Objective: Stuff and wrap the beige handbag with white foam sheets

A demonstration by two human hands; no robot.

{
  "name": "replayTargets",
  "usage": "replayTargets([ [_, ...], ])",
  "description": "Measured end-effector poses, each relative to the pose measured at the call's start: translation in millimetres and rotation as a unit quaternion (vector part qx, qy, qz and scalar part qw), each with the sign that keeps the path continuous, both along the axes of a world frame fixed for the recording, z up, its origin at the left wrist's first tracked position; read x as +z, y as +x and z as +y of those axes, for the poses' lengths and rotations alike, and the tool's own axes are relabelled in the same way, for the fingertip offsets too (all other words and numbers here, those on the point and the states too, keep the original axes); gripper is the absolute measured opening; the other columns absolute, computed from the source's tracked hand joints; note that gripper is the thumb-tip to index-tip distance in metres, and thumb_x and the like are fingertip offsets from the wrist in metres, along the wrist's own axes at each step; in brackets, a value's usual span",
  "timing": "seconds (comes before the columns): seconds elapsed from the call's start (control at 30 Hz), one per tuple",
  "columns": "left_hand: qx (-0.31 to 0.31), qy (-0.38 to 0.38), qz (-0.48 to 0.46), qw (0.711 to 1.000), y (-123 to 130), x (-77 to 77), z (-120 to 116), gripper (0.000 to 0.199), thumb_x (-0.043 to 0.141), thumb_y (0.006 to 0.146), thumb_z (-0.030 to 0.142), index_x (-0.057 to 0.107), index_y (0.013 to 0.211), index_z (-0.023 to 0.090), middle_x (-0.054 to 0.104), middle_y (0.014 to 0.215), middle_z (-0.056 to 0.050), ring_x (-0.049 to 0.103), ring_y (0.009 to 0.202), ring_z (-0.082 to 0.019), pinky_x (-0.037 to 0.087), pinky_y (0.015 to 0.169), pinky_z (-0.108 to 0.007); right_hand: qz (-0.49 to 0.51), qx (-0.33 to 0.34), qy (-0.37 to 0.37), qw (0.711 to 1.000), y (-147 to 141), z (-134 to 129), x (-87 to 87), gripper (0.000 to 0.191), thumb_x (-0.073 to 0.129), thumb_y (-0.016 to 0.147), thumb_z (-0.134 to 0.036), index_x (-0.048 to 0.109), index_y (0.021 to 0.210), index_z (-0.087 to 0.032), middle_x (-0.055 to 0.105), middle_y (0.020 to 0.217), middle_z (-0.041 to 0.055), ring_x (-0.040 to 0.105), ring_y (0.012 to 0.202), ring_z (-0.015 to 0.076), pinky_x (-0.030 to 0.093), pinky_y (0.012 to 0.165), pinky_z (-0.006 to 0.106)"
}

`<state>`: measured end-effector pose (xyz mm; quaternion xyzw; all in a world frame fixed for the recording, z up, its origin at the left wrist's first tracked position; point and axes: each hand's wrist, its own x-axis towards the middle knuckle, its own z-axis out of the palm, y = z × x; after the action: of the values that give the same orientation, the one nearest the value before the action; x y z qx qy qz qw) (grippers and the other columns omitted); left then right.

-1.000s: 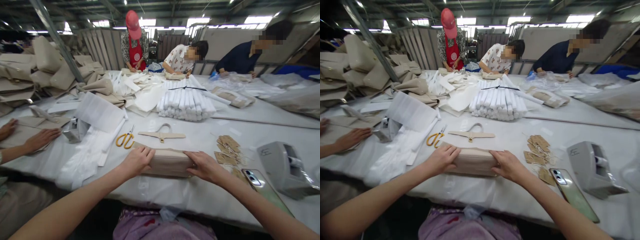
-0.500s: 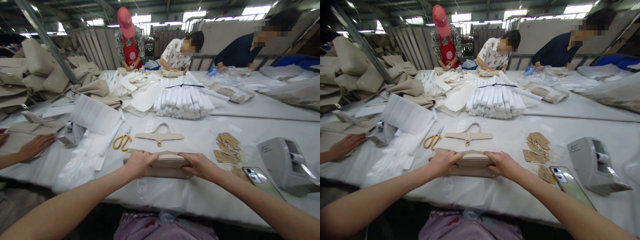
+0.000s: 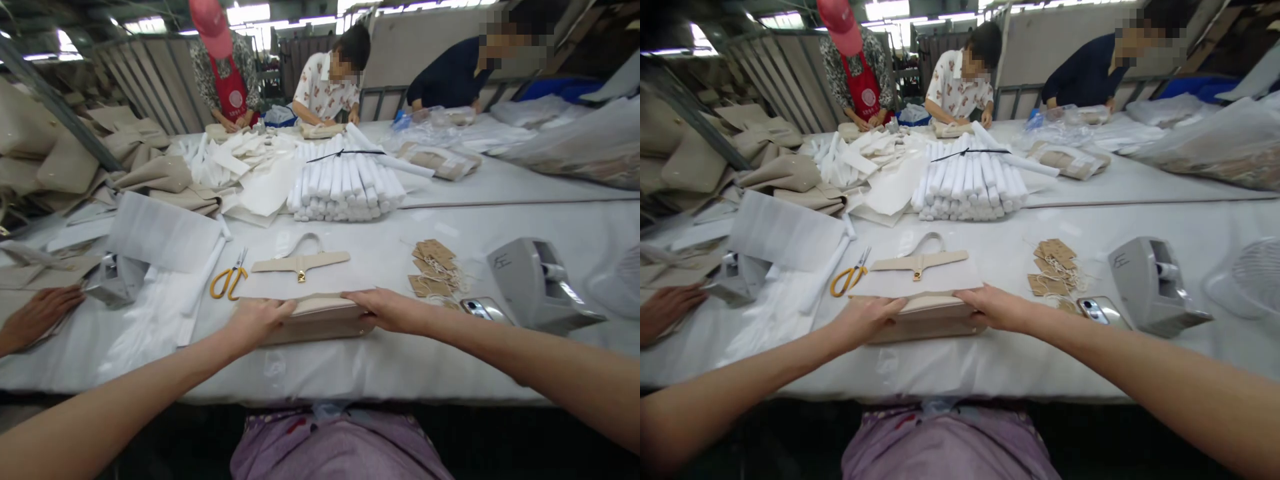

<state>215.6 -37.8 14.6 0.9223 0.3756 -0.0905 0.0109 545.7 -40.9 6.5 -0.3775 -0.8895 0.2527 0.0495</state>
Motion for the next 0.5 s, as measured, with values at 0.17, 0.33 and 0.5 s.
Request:
replayTargets([
  [0.17, 0.000, -0.097, -0.048, 0.994, -26.8, 7.7, 10.6, 0.070, 0.061, 0.077, 0.019, 0.031, 0.140, 0.029, 0.060, 0.127, -0.005, 0.061, 0.107, -0.022, 0.048, 0.090, -0.034, -0.016, 0.022, -0.049, 0.998, 0.1, 7.1, 19.7, 0.060, 0.064, 0.072, -0.013, 0.046, 0.130, -0.019, 0.064, 0.111, 0.0088, 0.062, 0.097, 0.0214, 0.046, 0.083, 0.028],
  [0.33, 0.019, -0.071, -0.102, 0.992, -37.5, -11.1, 7.2, 0.052, 0.049, 0.083, 0.013, 0.043, 0.133, 0.029, 0.063, 0.124, -0.002, 0.062, 0.104, -0.017, 0.049, 0.086, -0.027, 0.010, 0.020, -0.047, 0.999, 6.1, 9.4, 4.7, 0.046, 0.056, 0.080, -0.015, 0.050, 0.126, -0.021, 0.066, 0.109, 0.0061, 0.064, 0.092, 0.0192, 0.047, 0.077, 0.026],
  [0.5, -0.028, 0.099, -0.087, 0.991, -45.8, -49.8, -6.3, 0.057, 0.044, 0.078, 0.000, 0.050, 0.128, 0.027, 0.069, 0.106, -0.003, 0.066, 0.081, -0.015, 0.051, 0.074, -0.026, 0.033, -0.009, -0.013, 0.999, 14.1, 9.1, -23.3, 0.036, 0.048, 0.084, -0.011, 0.060, 0.116, -0.020, 0.069, 0.101, 0.0058, 0.065, 0.084, 0.0177, 0.049, 0.076, 0.027],
])
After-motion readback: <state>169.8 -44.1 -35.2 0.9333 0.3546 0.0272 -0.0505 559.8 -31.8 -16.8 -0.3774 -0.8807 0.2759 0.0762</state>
